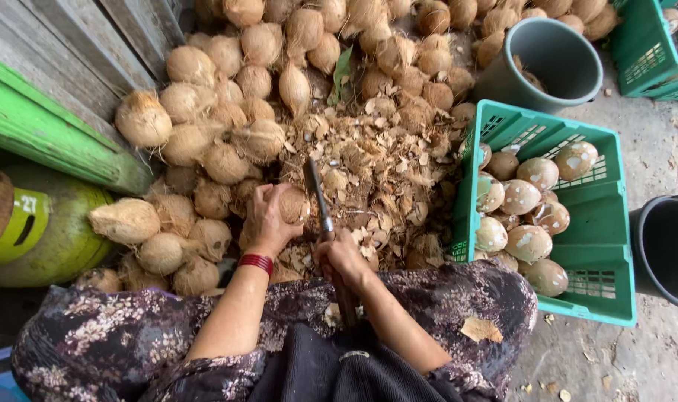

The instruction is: The person sits on the ground and uses a long-handled peeling tool to remove the husk from coconuts. They rotate each coconut and scrape away the fibrous outer layer, placing the peeled coconuts into a green crate nearby.

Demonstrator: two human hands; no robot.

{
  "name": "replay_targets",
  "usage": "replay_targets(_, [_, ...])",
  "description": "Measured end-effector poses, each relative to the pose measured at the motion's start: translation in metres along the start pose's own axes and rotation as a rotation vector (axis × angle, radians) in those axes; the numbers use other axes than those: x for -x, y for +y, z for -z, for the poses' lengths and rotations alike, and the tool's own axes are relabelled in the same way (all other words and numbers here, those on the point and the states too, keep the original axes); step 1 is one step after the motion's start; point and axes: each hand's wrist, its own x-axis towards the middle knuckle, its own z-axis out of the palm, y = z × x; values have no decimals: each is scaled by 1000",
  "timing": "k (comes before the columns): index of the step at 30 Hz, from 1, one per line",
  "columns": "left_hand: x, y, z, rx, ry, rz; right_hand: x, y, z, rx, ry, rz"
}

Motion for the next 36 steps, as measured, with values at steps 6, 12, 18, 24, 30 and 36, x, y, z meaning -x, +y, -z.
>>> replay_targets(6, [22,-5,-10,-18,-5,24,19,-3,-13,-15,81,42])
replay_targets(12, [14,-1,-2,-52,-42,67,-1,33,-16,-29,65,-219])
replay_targets(18, [22,-38,-2,362,7,243,-7,37,-3,-222,-69,-77])
replay_targets(24, [26,-74,9,610,-137,497,11,4,11,158,56,-32])
replay_targets(30, [20,-36,25,356,-233,572,24,3,-10,284,-36,25])
replay_targets(36, [9,-22,29,340,-316,618,-6,21,-20,631,-28,-79])
